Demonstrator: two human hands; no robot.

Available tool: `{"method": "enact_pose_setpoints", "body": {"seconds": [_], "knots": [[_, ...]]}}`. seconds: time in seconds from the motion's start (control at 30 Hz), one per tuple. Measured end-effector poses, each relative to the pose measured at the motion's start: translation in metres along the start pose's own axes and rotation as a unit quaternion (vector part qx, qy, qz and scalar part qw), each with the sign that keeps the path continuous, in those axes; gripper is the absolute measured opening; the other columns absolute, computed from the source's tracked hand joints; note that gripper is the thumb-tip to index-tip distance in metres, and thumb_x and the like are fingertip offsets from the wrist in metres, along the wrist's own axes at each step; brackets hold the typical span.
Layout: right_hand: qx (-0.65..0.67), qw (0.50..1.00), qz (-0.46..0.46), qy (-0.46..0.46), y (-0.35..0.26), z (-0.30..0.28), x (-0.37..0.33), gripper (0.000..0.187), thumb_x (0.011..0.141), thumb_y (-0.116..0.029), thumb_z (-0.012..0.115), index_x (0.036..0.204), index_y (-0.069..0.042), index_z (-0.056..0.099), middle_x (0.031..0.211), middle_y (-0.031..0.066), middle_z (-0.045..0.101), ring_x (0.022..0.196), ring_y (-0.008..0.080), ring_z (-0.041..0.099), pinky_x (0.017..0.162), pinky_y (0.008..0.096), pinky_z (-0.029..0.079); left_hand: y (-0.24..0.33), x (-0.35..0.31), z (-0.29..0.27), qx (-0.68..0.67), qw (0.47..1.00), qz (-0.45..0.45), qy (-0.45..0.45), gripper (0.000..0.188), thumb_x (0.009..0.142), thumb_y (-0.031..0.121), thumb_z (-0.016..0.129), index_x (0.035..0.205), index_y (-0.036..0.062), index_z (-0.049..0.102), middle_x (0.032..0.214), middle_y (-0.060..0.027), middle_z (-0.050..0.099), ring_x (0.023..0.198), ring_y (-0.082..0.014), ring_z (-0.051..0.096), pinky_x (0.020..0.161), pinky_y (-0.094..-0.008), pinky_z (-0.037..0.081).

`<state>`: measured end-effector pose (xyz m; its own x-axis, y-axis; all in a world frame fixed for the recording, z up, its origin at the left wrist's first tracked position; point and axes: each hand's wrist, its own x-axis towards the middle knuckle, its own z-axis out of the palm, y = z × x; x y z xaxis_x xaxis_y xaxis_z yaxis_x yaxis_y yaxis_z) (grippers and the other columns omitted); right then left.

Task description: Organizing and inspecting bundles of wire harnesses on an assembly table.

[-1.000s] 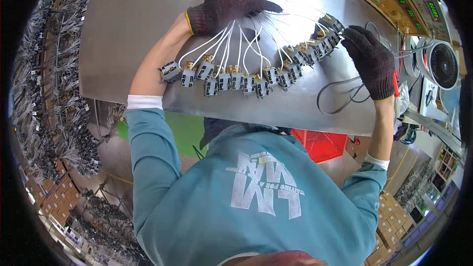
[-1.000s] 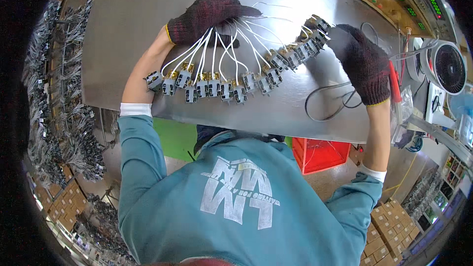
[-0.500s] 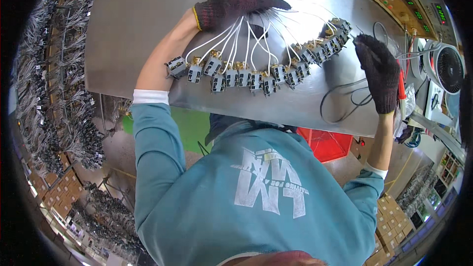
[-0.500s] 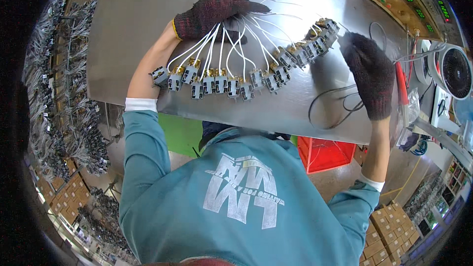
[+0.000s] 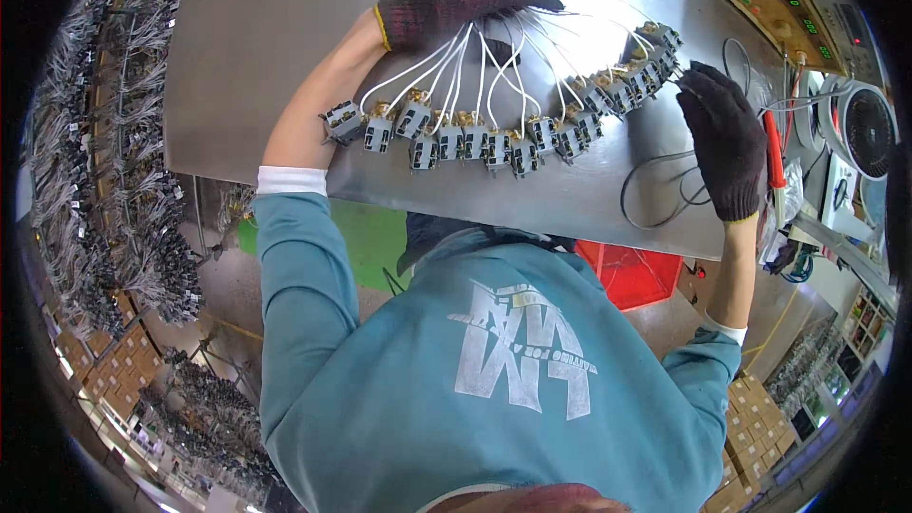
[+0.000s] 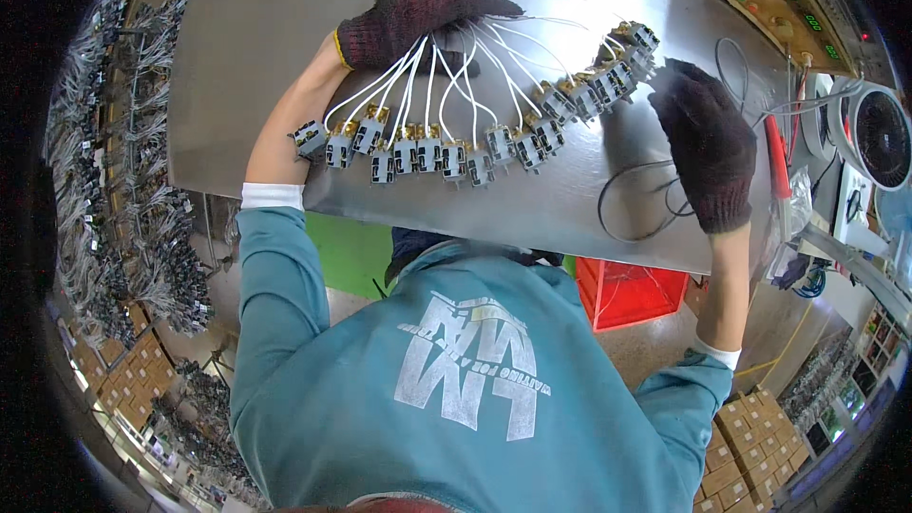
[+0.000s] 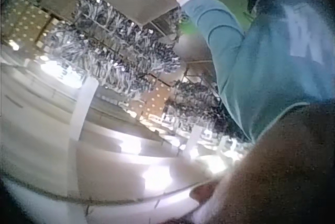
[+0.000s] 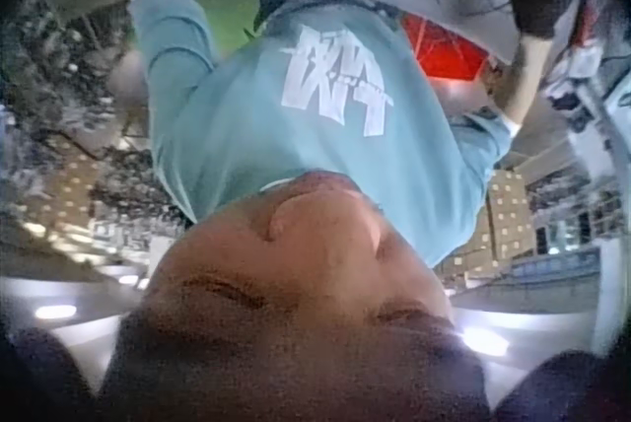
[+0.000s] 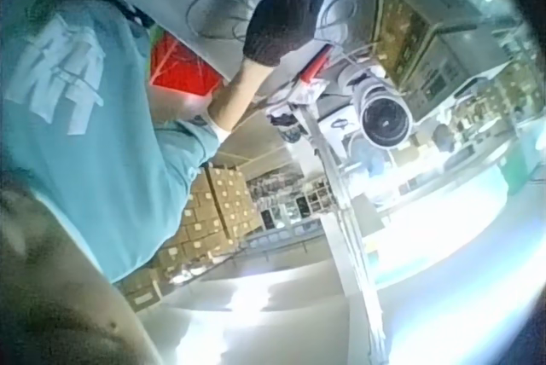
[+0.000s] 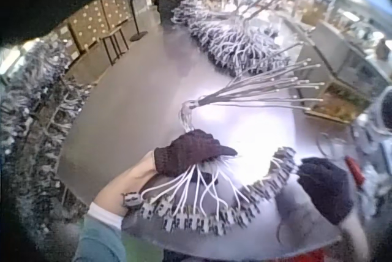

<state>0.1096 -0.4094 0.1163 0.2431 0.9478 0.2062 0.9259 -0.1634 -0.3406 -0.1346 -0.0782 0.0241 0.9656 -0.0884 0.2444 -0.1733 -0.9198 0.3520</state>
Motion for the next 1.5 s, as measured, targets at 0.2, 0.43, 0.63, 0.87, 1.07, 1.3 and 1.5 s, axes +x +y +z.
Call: {"method": "enact_pose_setpoints", "body": {"seconds": [0.2,0.43,0.63,0.87,1.07,1.3,1.5], "knots": [[0.141,0.982,0.116,0.037,-0.016,0.016,-0.012,0.027,0.097,-0.001,0.080,0.124,-0.004,0.077,0.125,0.0105,0.079,0.112,0.0198,0.076,0.098,0.0342,0.060,-0.002,-0.001,0.002,-0.016,1.000,0.004,0.008,0.081,0.083,0.033,0.087,0.159,0.0227,0.058,0.090,-0.0101,0.064,0.089,-0.0299,0.064,0.089,-0.0460,0.050],[0.049,0.997,0.052,0.014,-0.026,0.016,-0.007,0.024,0.099,-0.007,0.079,0.123,-0.007,0.079,0.124,0.0097,0.080,0.105,0.0197,0.079,0.092,0.0340,0.061,0.000,-0.002,0.001,-0.003,1.000,0.021,0.022,0.074,0.090,0.026,0.079,0.160,0.0229,0.056,0.095,-0.0115,0.066,0.094,-0.0313,0.065,0.092,-0.0467,0.050],[-0.097,0.995,-0.001,0.024,-0.031,0.014,-0.009,0.028,0.096,-0.013,0.082,0.123,-0.018,0.080,0.124,0.0073,0.079,0.104,0.0312,0.078,0.084,0.0372,0.063,-0.003,0.000,0.012,-0.003,1.000,0.015,0.024,0.070,0.092,0.015,0.068,0.161,0.0226,0.056,0.098,-0.0116,0.068,0.097,-0.0313,0.067,0.093,-0.0470,0.050],[-0.129,0.990,-0.049,-0.009,-0.003,0.011,-0.014,0.032,0.095,-0.016,0.083,0.126,-0.019,0.079,0.128,0.0067,0.078,0.103,0.0288,0.079,0.083,0.0395,0.064,0.005,0.007,-0.004,-0.017,0.997,0.074,0.027,0.085,0.088,0.046,0.079,0.160,0.0106,0.050,0.099,-0.0130,0.068,0.095,-0.0338,0.068,0.084,-0.0479,0.052],[-0.133,0.990,-0.055,-0.017,0.002,0.014,-0.017,0.035,0.093,-0.011,0.084,0.127,-0.018,0.079,0.130,0.0076,0.077,0.105,0.0290,0.079,0.086,0.0375,0.064,-0.005,0.012,0.010,-0.026,0.998,0.061,0.008,0.087,0.087,0.054,0.080,0.160,0.0139,0.053,0.100,-0.0109,0.067,0.095,-0.0324,0.066,0.087,-0.0459,0.050],[0.099,0.990,0.084,0.060,-0.018,0.031,-0.030,0.035,0.094,-0.006,0.082,0.128,-0.015,0.078,0.128,0.0079,0.078,0.106,0.0279,0.079,0.090,0.0355,0.063,-0.010,0.013,0.026,0.034,0.999,0.012,0.003,0.086,0.088,0.052,0.078,0.161,0.0172,0.052,0.096,-0.0095,0.066,0.093,-0.0313,0.066,0.087,-0.0459,0.050],[-0.075,0.997,-0.003,0.027,-0.022,0.027,-0.026,0.035,0.094,-0.010,0.083,0.128,-0.017,0.079,0.129,0.0067,0.078,0.106,0.0262,0.079,0.087,0.0362,0.064,-0.005,0.015,0.025,0.039,0.999,0.022,0.020,0.081,0.089,0.045,0.077,0.162,0.0201,0.051,0.097,-0.0087,0.066,0.095,-0.0307,0.067,0.088,-0.0464,0.052]]}}
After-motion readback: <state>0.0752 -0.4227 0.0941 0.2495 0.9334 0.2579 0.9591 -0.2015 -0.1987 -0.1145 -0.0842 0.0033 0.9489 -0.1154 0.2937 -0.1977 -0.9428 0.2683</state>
